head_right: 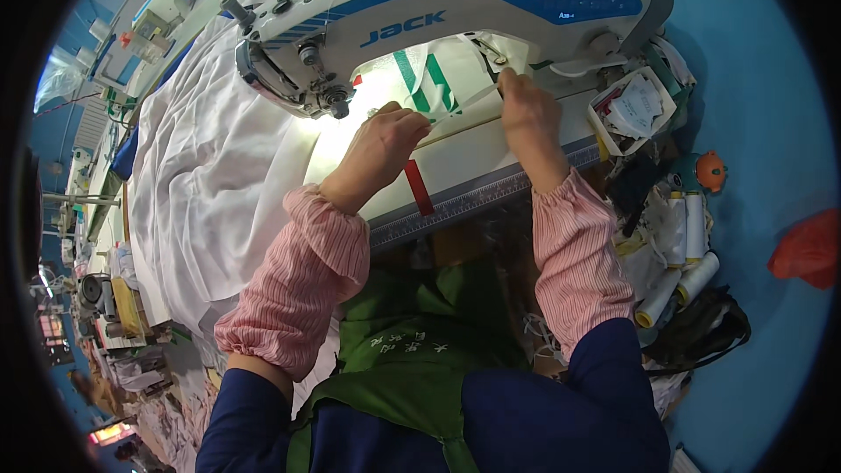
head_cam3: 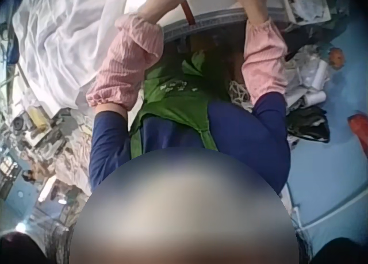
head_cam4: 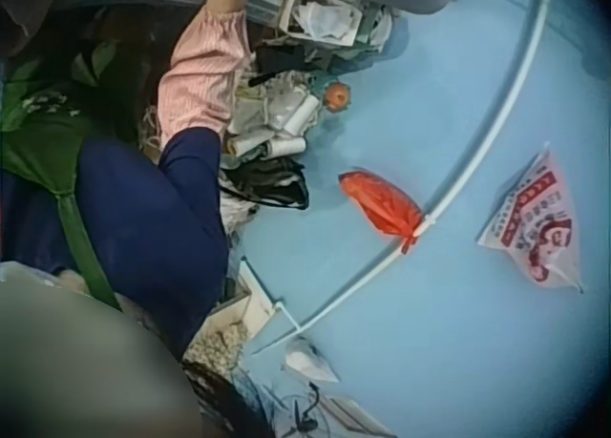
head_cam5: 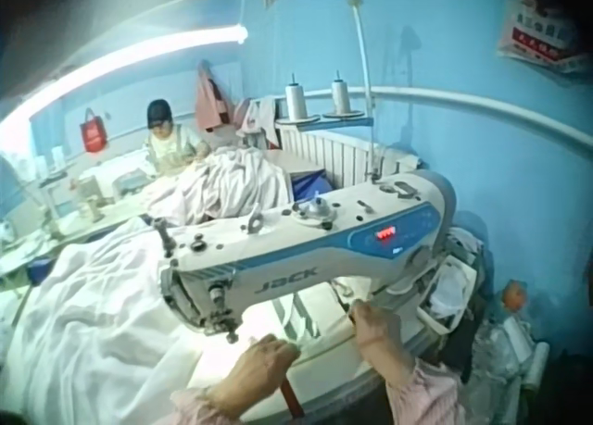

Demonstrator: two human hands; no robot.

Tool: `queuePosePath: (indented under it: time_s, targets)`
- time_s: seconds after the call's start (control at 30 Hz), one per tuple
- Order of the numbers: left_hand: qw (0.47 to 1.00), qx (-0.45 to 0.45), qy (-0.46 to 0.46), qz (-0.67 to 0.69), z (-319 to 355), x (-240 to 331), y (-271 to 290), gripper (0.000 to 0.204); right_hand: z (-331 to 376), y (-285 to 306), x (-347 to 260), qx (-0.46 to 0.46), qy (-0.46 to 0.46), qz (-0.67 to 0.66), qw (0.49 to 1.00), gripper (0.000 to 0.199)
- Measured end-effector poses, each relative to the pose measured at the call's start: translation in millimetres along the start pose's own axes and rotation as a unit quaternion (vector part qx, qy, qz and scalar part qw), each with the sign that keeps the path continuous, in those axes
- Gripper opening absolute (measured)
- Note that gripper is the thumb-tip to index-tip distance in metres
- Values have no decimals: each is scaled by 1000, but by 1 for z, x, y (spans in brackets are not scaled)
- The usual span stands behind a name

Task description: Sewing pieces of white fabric together using an industrial sewing machine to create pillowcases.

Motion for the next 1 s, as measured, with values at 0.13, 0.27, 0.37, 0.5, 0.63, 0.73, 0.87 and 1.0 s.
queuePosePath:
  time_s: [0.13, 0.27, 0.37, 0.5, 0.63, 0.73, 0.87, 1.0]
  targets:
    - [999, 36, 13, -27, 12, -5, 15, 10, 0, 5, -19, -31, 25, 97, 995, 28]
    - [998, 63, 8, -3, 14, 5, 28, 10, 20, 2, -98, -97, 113, -260, 954, 38]
    - [997, 70, 16, -12, 19, 19, 42, 9, 14, -49, -114, -207, 115, -367, 900, 35]
    - [997, 34, 22, -61, 36, 33, 60, 9, -47, -102, -88, -49, 204, -169, 963, 16]
    - [992, 22, 52, -116, 42, 13, 81, 3, -62, -95, -89, 15, 262, 33, 964, 21]
    - [992, 37, 21, -123, 45, 11, 90, 2, -42, -38, -96, -17, 115, -194, 974, 34]
    - [992, 53, 25, -112, 50, 3, 90, 2, 44, -8, -150, -271, 121, -455, 839, 43]
    - [978, 121, 153, -79, 55, -42, 100, 5, 28, -21, -130, -187, 50, -428, 883, 38]
Point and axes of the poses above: each hand's wrist, its own z-axis away from the middle knuckle, its own y-axis out of the back of the hand, x = y × z, the point moved 10 cm from there along -z, towards the middle knuckle, and after that the axes turned 14 degrees about x, right-handed, at the moved point
